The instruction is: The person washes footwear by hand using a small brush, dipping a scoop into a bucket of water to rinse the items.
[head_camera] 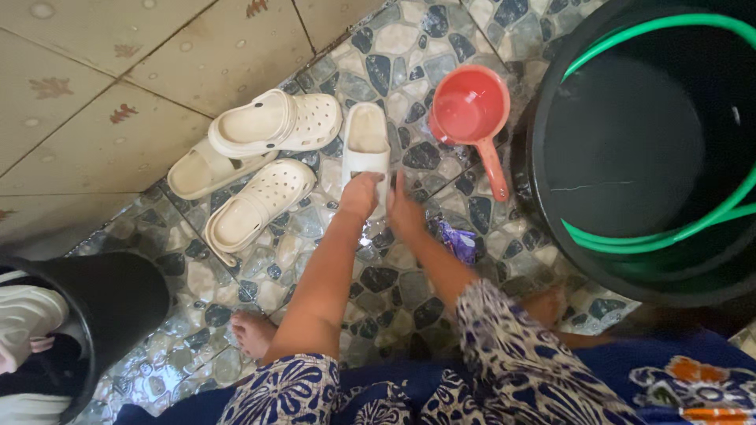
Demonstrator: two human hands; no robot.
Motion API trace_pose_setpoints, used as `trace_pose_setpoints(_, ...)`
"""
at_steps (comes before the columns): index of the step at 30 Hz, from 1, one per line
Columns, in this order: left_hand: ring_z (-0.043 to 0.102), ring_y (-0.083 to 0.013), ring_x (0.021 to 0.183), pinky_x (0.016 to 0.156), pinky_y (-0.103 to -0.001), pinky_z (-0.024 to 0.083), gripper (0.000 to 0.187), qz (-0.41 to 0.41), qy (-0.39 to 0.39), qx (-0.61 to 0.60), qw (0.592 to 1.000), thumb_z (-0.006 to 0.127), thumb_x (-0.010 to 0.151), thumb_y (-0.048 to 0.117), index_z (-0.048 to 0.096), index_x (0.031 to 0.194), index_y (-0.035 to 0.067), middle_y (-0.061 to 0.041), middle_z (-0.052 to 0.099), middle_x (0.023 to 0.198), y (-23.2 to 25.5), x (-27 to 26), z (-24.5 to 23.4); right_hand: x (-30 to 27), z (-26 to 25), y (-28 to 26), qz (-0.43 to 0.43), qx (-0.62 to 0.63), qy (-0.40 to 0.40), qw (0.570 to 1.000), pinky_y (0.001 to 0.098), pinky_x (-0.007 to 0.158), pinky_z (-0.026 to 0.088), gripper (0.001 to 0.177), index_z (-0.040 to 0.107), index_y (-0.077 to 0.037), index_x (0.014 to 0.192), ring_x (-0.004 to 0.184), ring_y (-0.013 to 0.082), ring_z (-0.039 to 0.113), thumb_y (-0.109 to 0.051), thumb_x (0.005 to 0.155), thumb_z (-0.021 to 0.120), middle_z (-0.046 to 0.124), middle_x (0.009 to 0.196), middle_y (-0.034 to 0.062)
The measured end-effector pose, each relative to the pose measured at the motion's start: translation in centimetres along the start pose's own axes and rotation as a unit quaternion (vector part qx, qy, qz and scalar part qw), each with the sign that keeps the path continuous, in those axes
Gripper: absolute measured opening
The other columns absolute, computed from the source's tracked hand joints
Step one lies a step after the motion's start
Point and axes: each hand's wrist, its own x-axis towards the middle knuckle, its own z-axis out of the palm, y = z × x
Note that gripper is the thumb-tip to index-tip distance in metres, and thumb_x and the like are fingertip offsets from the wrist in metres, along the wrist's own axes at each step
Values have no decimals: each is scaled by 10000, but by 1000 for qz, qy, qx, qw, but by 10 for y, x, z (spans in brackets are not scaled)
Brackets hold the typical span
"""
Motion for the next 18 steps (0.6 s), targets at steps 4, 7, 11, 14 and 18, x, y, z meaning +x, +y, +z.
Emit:
trace_pose_setpoints(4,664,-363,1103,986,-456,521,274,-80,-57,57,993,574,925,21,729,1143,83,-187,706,1171,7,2,-10,66,-11,-17,4,17,46,999,609,753,515,641,129,-183,1654,806,515,670,-383,1104,390,716,877,297)
trace_pose_setpoints(7,652,-374,1095,971,-460,514,321,-82,-60,16,995,578,886,10,729,1159,86,-193,699,1169,15,3,-20,19,-14,-17,39,8,-9,999,627,720,514,668,147,-138,1635,791,523,669,-380,1074,417,707,911,310)
trace_pose_setpoints(11,654,-382,1091,965,-463,516,367,-33,-34,-3,999,591,814,-14,721,1145,78,-203,700,1154,14,0,-19,-45,-12,-10,-51,55,-4,997,637,689,512,716,120,-33,1621,762,557,654,-313,1047,444,666,953,362)
trace_pose_setpoints(14,654,-382,1103,979,-460,515,320,-26,-29,13,999,590,843,-18,715,1123,73,-202,701,1152,8,3,-10,26,-9,-20,-80,54,113,989,622,698,515,655,169,-80,1607,842,553,659,-349,1087,464,682,1044,359)
trace_pose_setpoints(18,648,-384,1090,977,-470,511,269,-62,-68,41,995,579,894,3,711,1117,75,-210,695,1112,2,7,-4,55,-31,-32,53,38,5,998,623,783,516,672,130,-193,1654,826,541,665,-391,1073,404,708,926,331)
